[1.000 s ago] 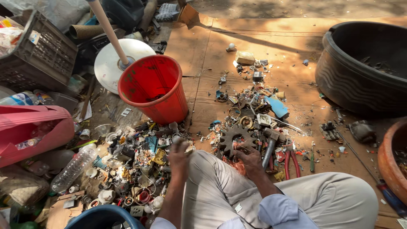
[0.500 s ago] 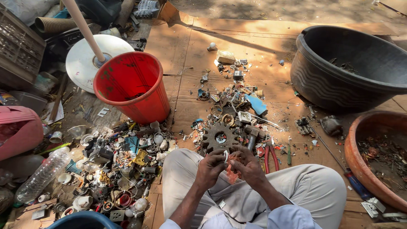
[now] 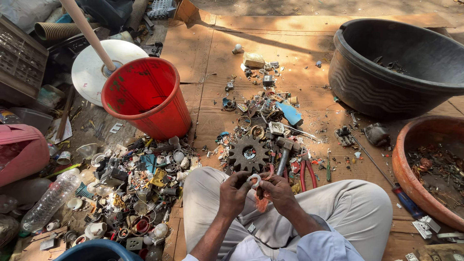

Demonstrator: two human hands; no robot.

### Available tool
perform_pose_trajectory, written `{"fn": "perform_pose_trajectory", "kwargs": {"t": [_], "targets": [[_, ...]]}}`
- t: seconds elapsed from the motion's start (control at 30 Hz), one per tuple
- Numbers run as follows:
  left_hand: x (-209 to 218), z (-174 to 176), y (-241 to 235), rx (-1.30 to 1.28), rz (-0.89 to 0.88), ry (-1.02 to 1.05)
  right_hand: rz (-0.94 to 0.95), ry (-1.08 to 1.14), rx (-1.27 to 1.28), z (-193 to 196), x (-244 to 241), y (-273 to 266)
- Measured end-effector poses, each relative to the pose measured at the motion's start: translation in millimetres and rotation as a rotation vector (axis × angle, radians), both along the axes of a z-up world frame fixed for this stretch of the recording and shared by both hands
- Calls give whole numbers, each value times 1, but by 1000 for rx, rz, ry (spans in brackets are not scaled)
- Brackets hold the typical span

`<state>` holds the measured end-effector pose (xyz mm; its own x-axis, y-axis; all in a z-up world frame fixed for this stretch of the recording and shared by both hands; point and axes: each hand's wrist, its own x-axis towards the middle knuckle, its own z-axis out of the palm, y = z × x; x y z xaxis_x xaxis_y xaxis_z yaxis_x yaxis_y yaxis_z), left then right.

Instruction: The person sits on the floor and uses a hammer to strike a metal gear-like component, breaking it apart. They then use pliers to pull and separate copper wire from the broken pieces, continuing to hammer and extract wire from the debris.

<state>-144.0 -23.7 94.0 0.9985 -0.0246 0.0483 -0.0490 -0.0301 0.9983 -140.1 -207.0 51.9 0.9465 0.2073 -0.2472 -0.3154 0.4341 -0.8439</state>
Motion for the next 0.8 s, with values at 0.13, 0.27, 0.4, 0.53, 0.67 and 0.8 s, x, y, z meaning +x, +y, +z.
{"fn": "perform_pose_trajectory", "kwargs": {"t": [0.13, 0.27, 0.4, 0.53, 0.67, 0.8], "targets": [[-3, 12, 2, 242, -13, -100, -42, -486, -524, 18, -3, 4], [-4, 5, -2, 170, 9, -109, -18, -478, -605, 27, -2, 6], [0, -18, -4, 53, 54, 28, -49, -752, -808, 35, -8, 12], [20, -29, 0, -396, 211, 310, -168, -1160, -1000, 34, -20, 25], [30, -19, 1, -381, 202, 154, -156, -931, -863, 14, -15, 26], [31, -16, 2, -300, 176, 166, -158, -103, -71, -9, 7, 10]]}}
